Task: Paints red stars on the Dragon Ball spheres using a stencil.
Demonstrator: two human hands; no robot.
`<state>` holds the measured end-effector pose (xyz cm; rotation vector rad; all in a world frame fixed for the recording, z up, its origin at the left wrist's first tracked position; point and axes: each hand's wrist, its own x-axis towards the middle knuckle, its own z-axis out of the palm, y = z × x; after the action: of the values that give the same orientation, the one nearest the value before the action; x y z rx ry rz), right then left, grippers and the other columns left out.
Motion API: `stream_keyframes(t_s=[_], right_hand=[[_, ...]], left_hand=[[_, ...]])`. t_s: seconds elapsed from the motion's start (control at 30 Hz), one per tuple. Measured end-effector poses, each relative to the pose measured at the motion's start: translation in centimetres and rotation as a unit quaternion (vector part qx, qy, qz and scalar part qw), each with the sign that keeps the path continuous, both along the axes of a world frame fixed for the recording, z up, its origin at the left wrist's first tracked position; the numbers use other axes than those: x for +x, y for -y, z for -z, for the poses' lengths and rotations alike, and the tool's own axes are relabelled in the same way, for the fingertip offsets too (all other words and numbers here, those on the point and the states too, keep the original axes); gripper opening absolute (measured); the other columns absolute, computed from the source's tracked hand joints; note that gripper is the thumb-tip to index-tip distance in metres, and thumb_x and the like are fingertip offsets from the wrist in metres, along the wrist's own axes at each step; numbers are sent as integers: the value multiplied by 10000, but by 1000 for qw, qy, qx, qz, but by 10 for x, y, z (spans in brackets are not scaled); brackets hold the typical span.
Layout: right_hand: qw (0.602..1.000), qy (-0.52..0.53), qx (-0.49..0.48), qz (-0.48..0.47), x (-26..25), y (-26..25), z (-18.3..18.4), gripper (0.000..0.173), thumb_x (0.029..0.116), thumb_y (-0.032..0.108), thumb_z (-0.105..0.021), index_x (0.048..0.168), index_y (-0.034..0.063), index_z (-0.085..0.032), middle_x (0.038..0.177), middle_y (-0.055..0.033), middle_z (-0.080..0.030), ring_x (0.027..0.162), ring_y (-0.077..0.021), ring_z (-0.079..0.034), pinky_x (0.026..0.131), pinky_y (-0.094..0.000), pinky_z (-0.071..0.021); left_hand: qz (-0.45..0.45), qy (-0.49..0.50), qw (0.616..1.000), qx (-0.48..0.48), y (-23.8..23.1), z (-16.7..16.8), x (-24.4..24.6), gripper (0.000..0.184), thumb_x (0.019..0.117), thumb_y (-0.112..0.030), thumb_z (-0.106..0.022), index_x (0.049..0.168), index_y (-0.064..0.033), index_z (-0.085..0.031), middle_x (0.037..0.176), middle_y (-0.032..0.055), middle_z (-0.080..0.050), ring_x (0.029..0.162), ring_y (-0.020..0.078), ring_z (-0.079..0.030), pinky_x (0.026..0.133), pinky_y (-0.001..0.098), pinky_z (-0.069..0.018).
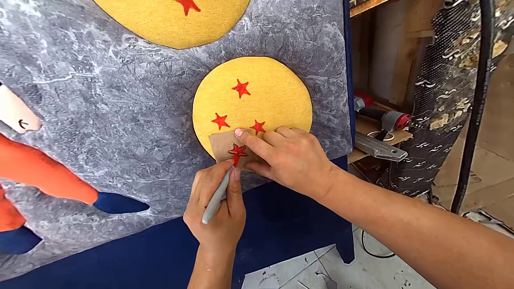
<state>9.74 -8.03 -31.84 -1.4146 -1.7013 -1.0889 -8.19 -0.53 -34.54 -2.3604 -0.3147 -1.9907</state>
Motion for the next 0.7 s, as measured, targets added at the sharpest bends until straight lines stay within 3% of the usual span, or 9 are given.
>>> stream_keyframes(t_s=[0.23, 0.37, 0.7], right_hand=[[1000, -2, -1, -9, -1, 0, 0, 517, 986, 438, -636, 1444, 199, -620, 777, -50, -633, 680, -237, -598, 585, -350, -457], [1000, -6, -5, -5, -1, 1, 1, 529, 984, 451, -634, 1452, 204, -614, 801, -55, -649, 699, -238, -607, 597, -352, -461], [1000, 1, -4, 1, 1, 0, 2, 529, 997, 453, -616, 1464, 206, -601, 776, -49, -638, 676, -238, -593, 578, -355, -452]], left_hand=[[-3, 12, 1000, 22, -1, 5, 1, 186, 997, -121, -661, 1106, 18, -721, 1015, 82, -718, 935, 108, -696, 815, 259, -589], [6, 44, 999, -24, 9, 15, 6, 194, 1004, -118, -655, 1129, 21, -706, 1035, 75, -720, 920, 126, -714, 794, 288, -618], [22, 107, 993, -35, 15, 18, 34, 209, 1018, -147, -643, 1145, 9, -700, 1058, 68, -708, 955, 124, -695, 832, 294, -602]])
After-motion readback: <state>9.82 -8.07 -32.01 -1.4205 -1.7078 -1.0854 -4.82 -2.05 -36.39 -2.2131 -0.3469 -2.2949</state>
